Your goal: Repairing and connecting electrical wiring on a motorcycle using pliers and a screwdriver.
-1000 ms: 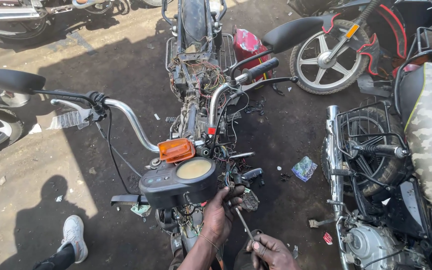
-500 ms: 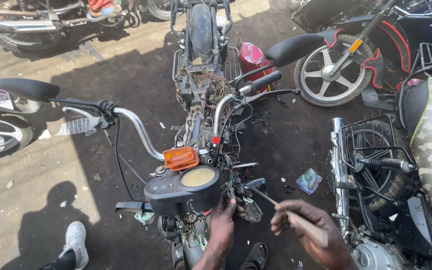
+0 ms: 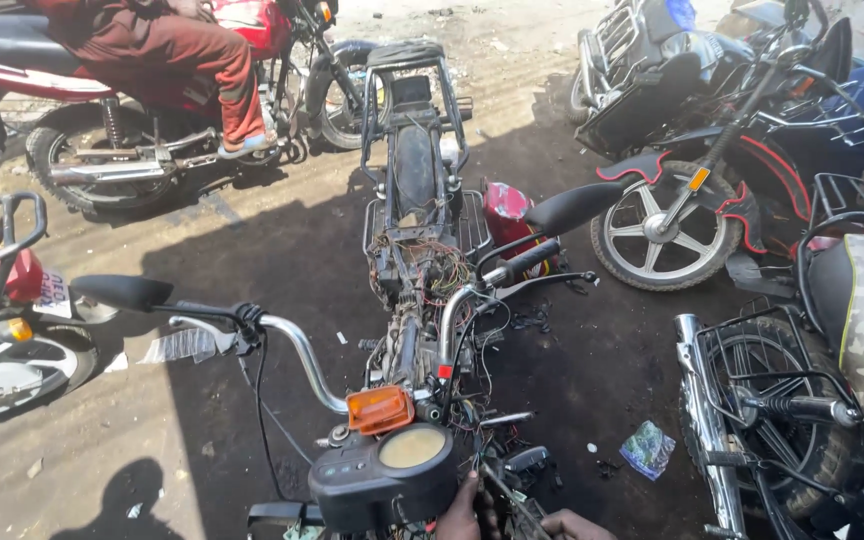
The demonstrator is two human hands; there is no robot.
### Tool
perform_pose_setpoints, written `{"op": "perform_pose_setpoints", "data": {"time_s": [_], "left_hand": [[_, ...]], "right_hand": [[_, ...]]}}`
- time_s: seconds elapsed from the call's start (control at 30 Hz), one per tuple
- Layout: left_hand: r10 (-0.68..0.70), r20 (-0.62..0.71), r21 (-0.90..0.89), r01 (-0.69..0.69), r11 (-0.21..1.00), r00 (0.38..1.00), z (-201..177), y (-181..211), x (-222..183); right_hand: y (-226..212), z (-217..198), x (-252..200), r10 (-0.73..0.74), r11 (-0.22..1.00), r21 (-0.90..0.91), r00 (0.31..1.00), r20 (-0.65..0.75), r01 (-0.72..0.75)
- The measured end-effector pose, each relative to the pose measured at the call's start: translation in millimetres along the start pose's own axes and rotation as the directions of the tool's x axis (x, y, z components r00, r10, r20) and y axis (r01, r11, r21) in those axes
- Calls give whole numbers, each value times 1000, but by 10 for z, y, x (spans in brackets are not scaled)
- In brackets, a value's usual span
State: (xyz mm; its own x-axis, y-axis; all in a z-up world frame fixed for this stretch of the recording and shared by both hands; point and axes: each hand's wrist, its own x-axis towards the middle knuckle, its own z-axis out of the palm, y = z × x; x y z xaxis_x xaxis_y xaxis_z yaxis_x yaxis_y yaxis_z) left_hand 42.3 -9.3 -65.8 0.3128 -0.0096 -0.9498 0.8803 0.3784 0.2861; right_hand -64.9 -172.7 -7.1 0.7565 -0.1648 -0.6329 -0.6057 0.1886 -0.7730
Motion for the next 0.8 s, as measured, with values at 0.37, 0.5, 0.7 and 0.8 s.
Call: {"op": "perform_pose_setpoints", "data": {"time_s": [0.37, 0.5, 0.7, 0.8], "left_hand": [[106, -63, -181, -115, 977, 992, 147, 4, -63], [248, -128, 29, -246, 969, 960, 49, 61, -227], [217, 19, 269, -214, 939, 976, -222, 144, -799], [314, 243, 350, -385, 854, 918, -309, 16, -356]], "right_hand": [[-309, -23, 120, -128, 572, -778, 965, 230, 261], [-896, 358, -257, -88, 512, -835, 979, 184, 203], [-839, 267, -253, -268, 310, -831, 881, 390, 462], [-896, 246, -186, -326, 270, -830, 857, 399, 489]]}}
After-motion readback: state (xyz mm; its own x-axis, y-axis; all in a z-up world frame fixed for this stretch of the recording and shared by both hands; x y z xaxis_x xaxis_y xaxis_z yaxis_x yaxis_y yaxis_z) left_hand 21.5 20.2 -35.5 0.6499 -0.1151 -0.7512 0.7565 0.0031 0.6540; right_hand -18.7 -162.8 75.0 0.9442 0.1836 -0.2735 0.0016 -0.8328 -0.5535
